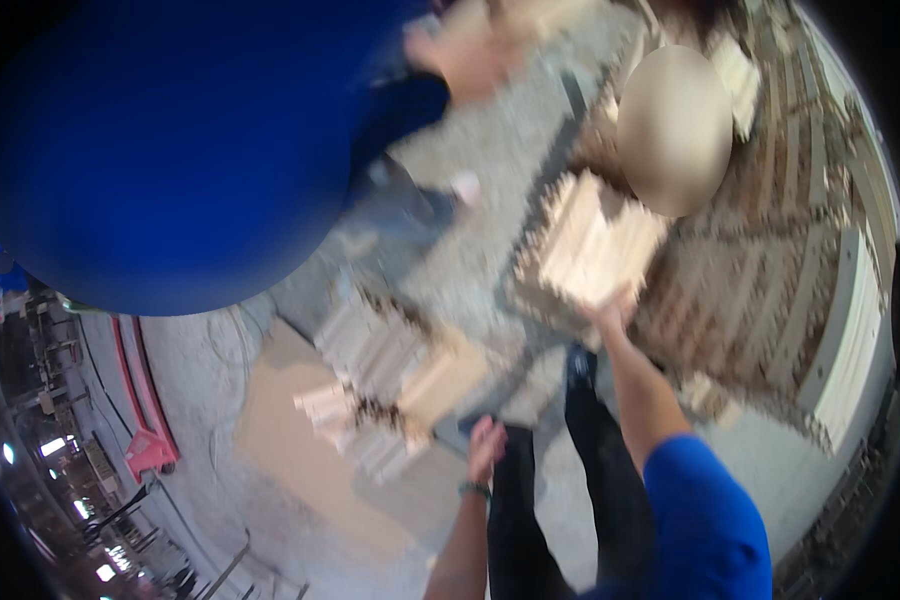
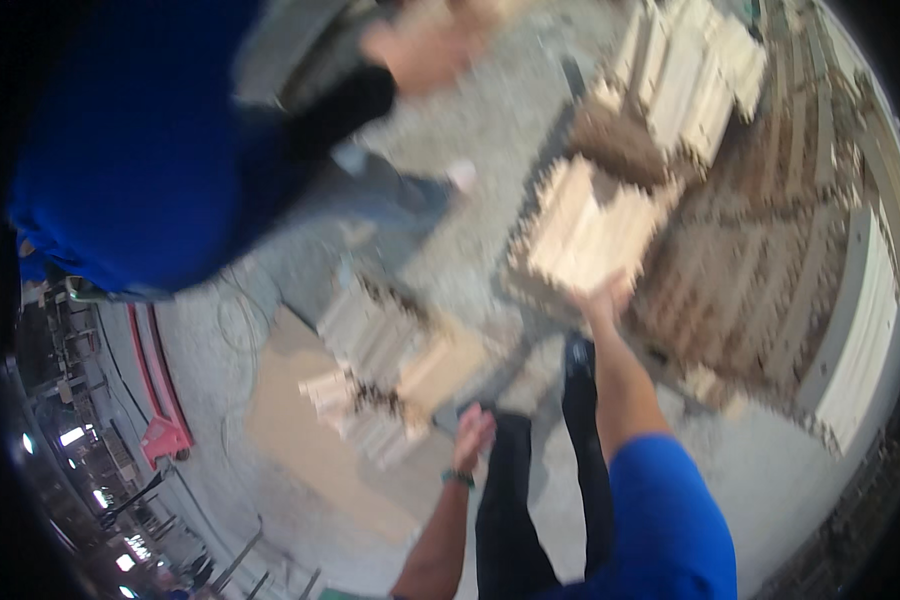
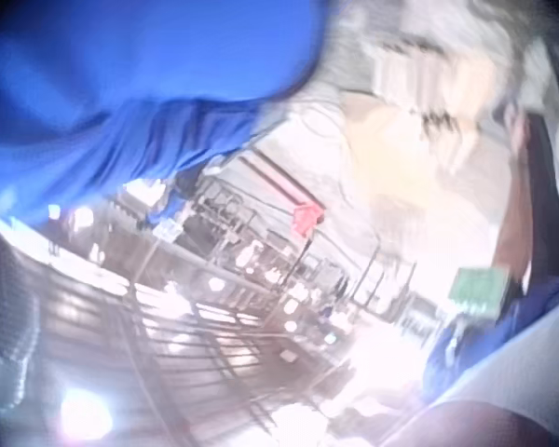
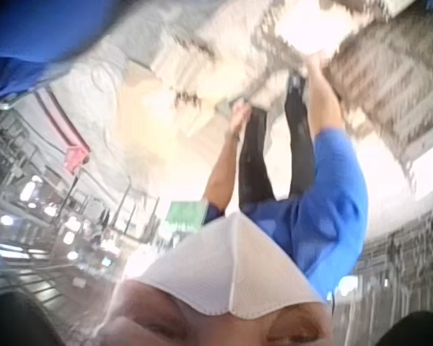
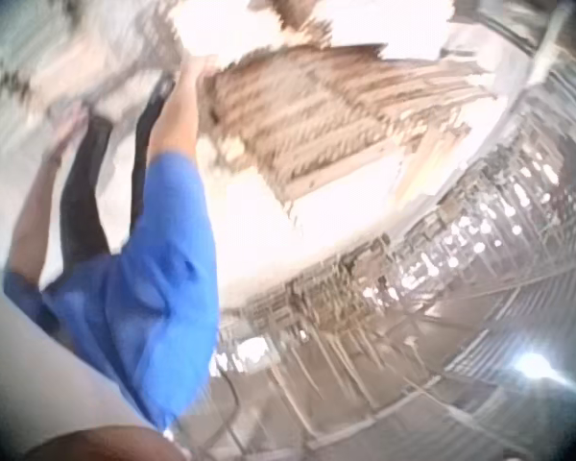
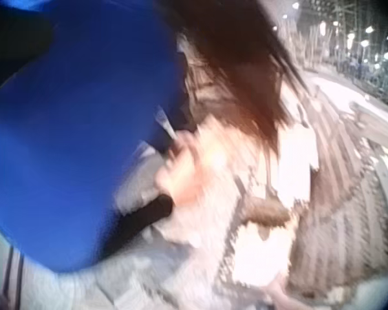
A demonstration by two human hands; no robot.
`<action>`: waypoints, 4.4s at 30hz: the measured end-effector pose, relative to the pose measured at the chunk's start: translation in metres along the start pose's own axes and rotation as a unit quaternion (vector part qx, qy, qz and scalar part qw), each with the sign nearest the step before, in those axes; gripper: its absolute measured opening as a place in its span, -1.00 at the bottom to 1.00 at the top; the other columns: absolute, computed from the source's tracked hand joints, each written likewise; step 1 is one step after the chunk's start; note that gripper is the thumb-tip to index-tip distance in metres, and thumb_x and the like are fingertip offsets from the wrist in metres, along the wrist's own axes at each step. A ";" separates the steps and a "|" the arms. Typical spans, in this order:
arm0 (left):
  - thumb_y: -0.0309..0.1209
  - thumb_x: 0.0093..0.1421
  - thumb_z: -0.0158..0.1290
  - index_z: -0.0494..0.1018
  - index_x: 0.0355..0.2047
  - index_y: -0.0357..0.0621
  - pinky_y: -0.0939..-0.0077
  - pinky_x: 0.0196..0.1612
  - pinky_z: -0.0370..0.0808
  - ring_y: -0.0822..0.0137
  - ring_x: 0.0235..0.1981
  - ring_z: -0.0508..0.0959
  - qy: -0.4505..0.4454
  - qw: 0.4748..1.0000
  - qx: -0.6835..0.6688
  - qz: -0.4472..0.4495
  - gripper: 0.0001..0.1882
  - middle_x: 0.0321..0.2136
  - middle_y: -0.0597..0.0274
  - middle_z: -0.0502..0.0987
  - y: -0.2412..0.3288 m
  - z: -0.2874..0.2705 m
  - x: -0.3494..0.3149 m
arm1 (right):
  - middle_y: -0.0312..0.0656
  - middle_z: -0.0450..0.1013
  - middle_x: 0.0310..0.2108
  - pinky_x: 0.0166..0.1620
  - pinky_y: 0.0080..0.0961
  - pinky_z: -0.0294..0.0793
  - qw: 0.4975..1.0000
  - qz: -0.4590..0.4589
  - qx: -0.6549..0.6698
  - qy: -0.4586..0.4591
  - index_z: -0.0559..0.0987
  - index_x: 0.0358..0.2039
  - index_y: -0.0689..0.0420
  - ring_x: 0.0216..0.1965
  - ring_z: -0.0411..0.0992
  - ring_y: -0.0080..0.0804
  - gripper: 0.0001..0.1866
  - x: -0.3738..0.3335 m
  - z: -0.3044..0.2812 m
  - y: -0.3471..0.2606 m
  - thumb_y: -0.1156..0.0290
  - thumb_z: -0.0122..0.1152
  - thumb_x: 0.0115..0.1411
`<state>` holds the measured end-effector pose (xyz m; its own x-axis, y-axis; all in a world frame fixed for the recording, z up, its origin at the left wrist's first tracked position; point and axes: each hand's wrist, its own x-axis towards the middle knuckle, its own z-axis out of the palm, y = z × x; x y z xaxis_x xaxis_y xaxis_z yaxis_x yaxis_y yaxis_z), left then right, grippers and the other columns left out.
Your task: The person picks up a cardboard sheet and places it on the floor. Then the person repeatedly picks up small wooden parts from a pile, holds them in both hands, and places them onto the cardboard sheet, forming a growing stack.
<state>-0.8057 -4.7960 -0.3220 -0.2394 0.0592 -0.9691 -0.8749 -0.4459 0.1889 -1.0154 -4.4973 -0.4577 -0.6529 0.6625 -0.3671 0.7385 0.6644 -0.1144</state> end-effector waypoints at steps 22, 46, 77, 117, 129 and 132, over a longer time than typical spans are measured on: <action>-0.31 0.21 -0.09 0.15 0.14 0.01 0.31 -0.01 0.34 0.25 -0.02 0.42 0.012 0.996 0.082 0.025 -0.52 -0.02 0.10 0.39 0.018 0.014 0.025 | 0.24 -0.23 0.22 0.16 0.10 -0.04 0.973 0.050 0.135 -0.183 -0.50 0.24 -0.03 0.25 -0.16 0.09 0.42 0.028 -0.061 -0.055 0.00 0.45 -0.32; -0.27 0.21 -0.09 0.12 0.16 -0.01 0.29 0.02 0.30 0.24 -0.03 0.42 0.010 0.993 0.108 0.044 -0.49 -0.02 0.09 0.38 0.067 0.089 0.070 | 0.25 0.04 0.04 0.08 -0.08 0.12 0.990 0.026 0.078 -0.112 -0.29 0.28 -0.03 0.05 0.12 0.13 0.24 0.063 -0.083 -0.077 0.19 0.35 -0.32; -0.19 -0.17 0.23 0.28 -0.01 -0.40 0.24 0.02 0.42 0.06 -0.10 0.48 -0.306 0.826 -0.406 0.244 -0.25 -0.12 -0.12 0.44 0.161 -0.009 -0.041 | 0.01 0.28 -0.03 -0.12 -0.41 0.45 0.798 -0.403 0.149 -0.423 0.21 0.10 0.24 -0.03 0.36 -0.20 -0.20 -0.307 -0.263 -0.211 0.34 0.38 -0.15; -0.31 -0.04 0.13 0.33 -0.06 -0.29 0.01 0.02 0.38 0.07 -0.06 0.43 -0.302 0.783 -0.441 0.320 -0.47 -0.13 -0.06 0.42 0.152 -0.119 -0.100 | 0.03 0.41 -0.18 -0.22 -0.29 0.54 0.651 -0.119 0.265 -0.701 0.23 0.05 0.26 -0.27 0.48 -0.22 -0.33 -0.307 -0.194 -0.227 0.50 0.23 -0.13; -0.55 -0.01 0.13 0.23 0.03 -0.37 0.43 0.02 0.42 0.28 -0.06 0.45 -0.185 0.860 -0.352 0.320 -0.44 -0.08 0.00 0.42 0.168 -0.122 -0.129 | -0.09 0.31 0.01 0.06 -0.40 0.31 0.629 -0.298 0.206 -0.688 0.18 0.13 0.17 0.02 0.31 -0.31 -0.20 -0.362 -0.196 -0.245 0.53 0.36 -0.15; -0.57 0.00 0.13 0.20 0.05 -0.36 0.47 -0.06 0.47 0.32 -0.16 0.50 -0.088 0.880 -0.330 0.331 -0.42 -0.15 0.05 0.46 0.155 -0.125 -0.132 | -0.14 0.27 0.04 0.11 -0.46 0.22 0.640 -0.345 0.184 -0.661 0.13 0.16 0.18 0.07 0.25 -0.41 -0.14 -0.369 -0.169 -0.245 0.52 0.38 -0.16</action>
<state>-0.8571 -4.9845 -0.1845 -0.7161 -0.2967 -0.6318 -0.0993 -0.8526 0.5130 -0.9839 -4.8466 -0.1381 -0.3116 -0.7783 -0.5451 0.4998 0.3536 -0.7907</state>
